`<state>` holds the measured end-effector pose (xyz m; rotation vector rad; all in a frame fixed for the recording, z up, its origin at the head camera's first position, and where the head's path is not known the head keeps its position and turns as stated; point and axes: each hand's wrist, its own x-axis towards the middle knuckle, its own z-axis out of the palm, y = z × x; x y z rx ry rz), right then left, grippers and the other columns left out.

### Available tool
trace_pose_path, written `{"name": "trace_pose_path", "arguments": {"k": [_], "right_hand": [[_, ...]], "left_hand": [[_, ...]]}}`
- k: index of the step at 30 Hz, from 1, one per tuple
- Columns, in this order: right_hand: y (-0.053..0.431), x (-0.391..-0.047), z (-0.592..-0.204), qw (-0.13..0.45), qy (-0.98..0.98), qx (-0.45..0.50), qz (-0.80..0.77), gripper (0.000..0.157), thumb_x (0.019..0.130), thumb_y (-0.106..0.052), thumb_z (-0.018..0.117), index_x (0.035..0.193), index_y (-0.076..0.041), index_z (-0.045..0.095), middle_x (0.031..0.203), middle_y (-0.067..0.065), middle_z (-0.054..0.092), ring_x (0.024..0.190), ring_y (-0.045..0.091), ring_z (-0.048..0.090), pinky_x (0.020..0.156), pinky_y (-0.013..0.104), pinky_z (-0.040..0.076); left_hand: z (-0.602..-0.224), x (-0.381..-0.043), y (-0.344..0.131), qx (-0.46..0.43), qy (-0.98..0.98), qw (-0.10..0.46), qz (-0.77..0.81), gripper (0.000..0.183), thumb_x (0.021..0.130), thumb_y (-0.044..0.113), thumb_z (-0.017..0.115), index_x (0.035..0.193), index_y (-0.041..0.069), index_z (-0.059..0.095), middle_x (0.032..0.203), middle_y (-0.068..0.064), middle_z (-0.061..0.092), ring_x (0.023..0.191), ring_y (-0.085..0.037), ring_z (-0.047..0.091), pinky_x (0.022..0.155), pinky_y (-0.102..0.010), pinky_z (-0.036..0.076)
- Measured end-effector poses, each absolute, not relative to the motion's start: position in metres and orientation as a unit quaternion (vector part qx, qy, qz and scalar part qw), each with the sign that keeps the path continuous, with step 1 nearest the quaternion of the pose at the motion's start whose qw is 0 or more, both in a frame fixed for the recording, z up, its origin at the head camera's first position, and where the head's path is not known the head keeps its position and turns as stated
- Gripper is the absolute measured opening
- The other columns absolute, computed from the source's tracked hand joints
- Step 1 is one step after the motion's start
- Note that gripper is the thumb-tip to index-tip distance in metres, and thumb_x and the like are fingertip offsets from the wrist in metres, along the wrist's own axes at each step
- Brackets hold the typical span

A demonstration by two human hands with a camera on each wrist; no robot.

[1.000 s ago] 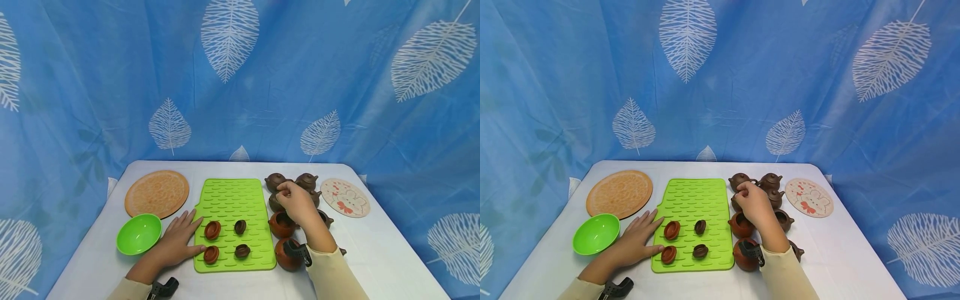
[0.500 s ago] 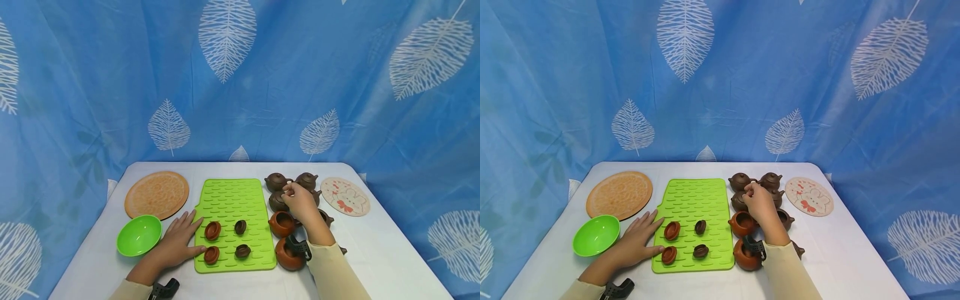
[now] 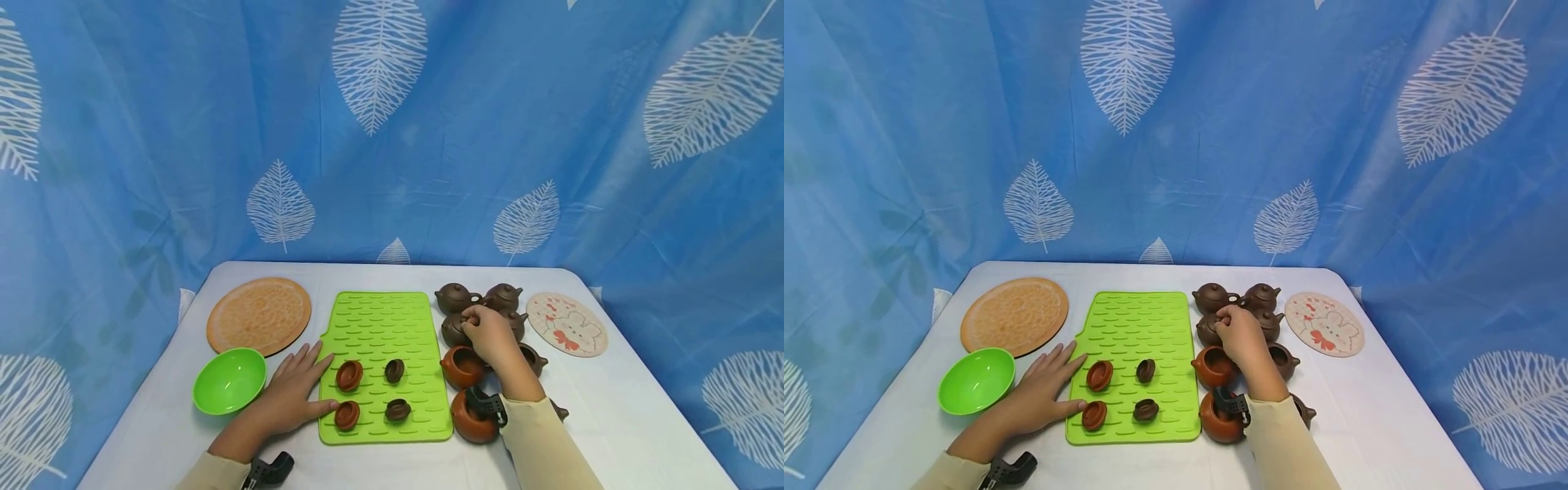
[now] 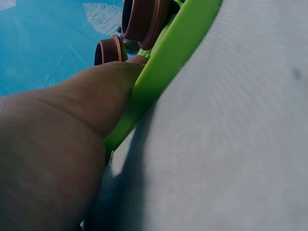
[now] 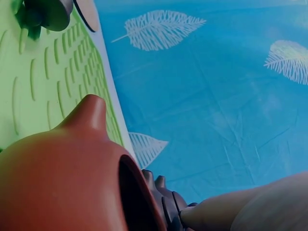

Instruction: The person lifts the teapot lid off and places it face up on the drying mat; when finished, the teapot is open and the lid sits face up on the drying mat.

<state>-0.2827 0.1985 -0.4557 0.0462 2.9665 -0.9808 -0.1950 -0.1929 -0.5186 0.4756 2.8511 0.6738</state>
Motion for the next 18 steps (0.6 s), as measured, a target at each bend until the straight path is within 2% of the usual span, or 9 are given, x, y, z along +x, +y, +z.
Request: {"name": "trace_pose_path", "arguments": {"k": [10, 18], "right_hand": [[0.1977, -0.2829, -0.4606, 0.005, 0.947, 0.01, -0.32, 0.022, 0.103, -0.015, 0.065, 0.123, -0.006, 0.068, 0.102, 0.009, 0.063, 0.093, 0.027, 0.06, 0.081, 0.043, 0.05], [0.1975, -0.2837, -0.461, -0.001, 0.948, 0.017, -0.318, 0.02, 0.103, -0.017, 0.067, 0.121, -0.01, 0.068, 0.107, 0.012, 0.067, 0.096, 0.029, 0.062, 0.082, 0.046, 0.051]], "left_hand": [[-0.5167, -0.1938, -0.192, 0.159, 0.956, 0.089, 0.23, 0.095, 0.089, 0.067, 0.072, 0.164, 0.017, 0.039, 0.176, -0.012, 0.015, 0.163, -0.041, 0.007, 0.128, -0.064, 0.006], [-0.5145, -0.1933, -0.1916, 0.161, 0.956, 0.088, 0.228, 0.095, 0.09, 0.067, 0.072, 0.164, 0.017, 0.038, 0.176, -0.013, 0.016, 0.162, -0.041, 0.007, 0.129, -0.064, 0.007]]}}
